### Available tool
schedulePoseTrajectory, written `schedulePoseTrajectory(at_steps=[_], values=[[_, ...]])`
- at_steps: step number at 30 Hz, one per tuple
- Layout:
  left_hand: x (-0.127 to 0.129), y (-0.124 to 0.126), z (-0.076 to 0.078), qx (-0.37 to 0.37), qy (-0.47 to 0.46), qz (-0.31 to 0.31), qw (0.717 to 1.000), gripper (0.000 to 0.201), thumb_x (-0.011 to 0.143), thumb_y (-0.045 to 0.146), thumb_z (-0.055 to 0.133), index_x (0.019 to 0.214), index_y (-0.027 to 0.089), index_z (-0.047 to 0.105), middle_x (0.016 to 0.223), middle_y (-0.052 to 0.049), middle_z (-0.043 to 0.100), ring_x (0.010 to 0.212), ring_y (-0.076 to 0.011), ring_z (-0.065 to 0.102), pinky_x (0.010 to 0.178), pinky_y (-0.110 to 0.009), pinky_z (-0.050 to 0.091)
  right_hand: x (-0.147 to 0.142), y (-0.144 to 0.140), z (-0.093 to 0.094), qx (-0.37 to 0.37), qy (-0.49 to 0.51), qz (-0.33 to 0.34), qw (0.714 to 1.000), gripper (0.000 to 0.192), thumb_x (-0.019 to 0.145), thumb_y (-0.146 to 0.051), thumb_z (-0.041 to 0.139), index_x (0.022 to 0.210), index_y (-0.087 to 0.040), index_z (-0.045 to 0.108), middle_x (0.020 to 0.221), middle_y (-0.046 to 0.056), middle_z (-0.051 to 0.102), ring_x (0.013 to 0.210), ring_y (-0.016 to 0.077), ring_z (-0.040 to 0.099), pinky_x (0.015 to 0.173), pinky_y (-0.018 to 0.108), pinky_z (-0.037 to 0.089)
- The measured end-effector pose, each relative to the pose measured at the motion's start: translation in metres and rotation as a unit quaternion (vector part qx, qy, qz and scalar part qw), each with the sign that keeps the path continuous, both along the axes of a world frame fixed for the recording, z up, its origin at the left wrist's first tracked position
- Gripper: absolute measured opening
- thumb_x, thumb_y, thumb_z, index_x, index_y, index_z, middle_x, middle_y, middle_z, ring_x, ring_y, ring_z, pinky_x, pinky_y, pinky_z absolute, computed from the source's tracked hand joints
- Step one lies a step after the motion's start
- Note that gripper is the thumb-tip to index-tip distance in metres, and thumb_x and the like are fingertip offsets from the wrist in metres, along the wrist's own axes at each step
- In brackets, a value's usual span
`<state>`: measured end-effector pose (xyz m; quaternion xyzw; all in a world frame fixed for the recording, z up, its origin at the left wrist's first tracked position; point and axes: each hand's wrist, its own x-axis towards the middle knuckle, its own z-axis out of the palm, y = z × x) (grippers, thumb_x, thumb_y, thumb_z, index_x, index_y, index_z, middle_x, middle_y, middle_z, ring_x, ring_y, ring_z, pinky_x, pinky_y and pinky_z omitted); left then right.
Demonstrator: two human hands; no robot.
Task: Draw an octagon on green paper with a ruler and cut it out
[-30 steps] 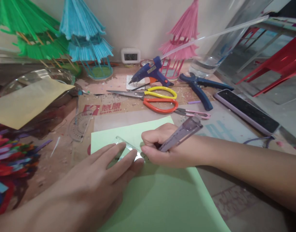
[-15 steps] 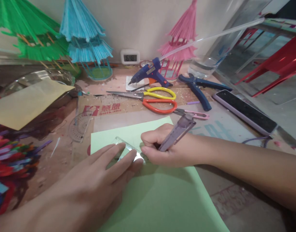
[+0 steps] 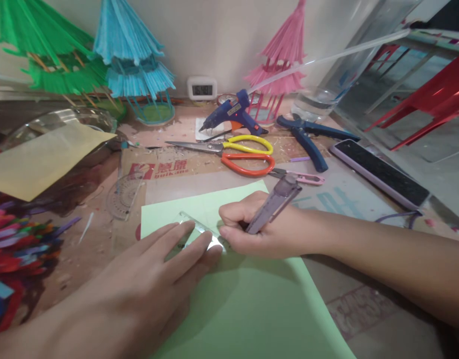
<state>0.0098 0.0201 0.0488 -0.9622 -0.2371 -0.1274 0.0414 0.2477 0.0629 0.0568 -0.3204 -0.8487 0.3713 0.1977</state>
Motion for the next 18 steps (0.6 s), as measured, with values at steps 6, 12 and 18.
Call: schedulePoseTrajectory(at_steps=[6, 12, 18], values=[[-0.0011, 0.0010, -0.0026, -0.018, -0.009, 0.006, 1.000, 0.048, 0.088, 0.002, 0.039, 0.129, 0.020, 0.058, 0.120, -0.007, 0.063, 0.114, -0.0248, 0.054, 0.098, -0.036, 0.046, -0.0004, 0.0009, 0.0015, -0.002, -0.007, 0.001, 1.000, 0.031, 0.088, -0.024, 0.046, 0.063, -0.023, 0.030, 0.055, -0.008, 0.030, 0.052, 0.0086, 0.033, 0.052, 0.023, 0.026], [-0.0022, 0.0002, -0.0058, -0.019, 0.005, 0.000, 1.000, 0.046, 0.090, 0.005, 0.040, 0.131, 0.019, 0.055, 0.123, -0.007, 0.061, 0.115, -0.0266, 0.051, 0.099, -0.038, 0.044, 0.0001, 0.0019, 0.0013, -0.001, -0.004, 0.001, 1.000, 0.031, 0.089, -0.024, 0.047, 0.063, -0.023, 0.031, 0.055, -0.008, 0.031, 0.051, 0.0081, 0.033, 0.051, 0.023, 0.025], [-0.0009, 0.0009, 0.0009, -0.014, 0.001, 0.004, 1.000, 0.049, 0.086, 0.002, 0.040, 0.128, 0.020, 0.059, 0.117, -0.006, 0.063, 0.111, -0.0243, 0.054, 0.095, -0.034, 0.046, -0.0001, 0.0013, 0.0003, -0.009, 0.001, 0.003, 1.000, 0.031, 0.089, -0.025, 0.047, 0.063, -0.023, 0.030, 0.055, -0.008, 0.031, 0.052, 0.0087, 0.033, 0.052, 0.023, 0.026]])
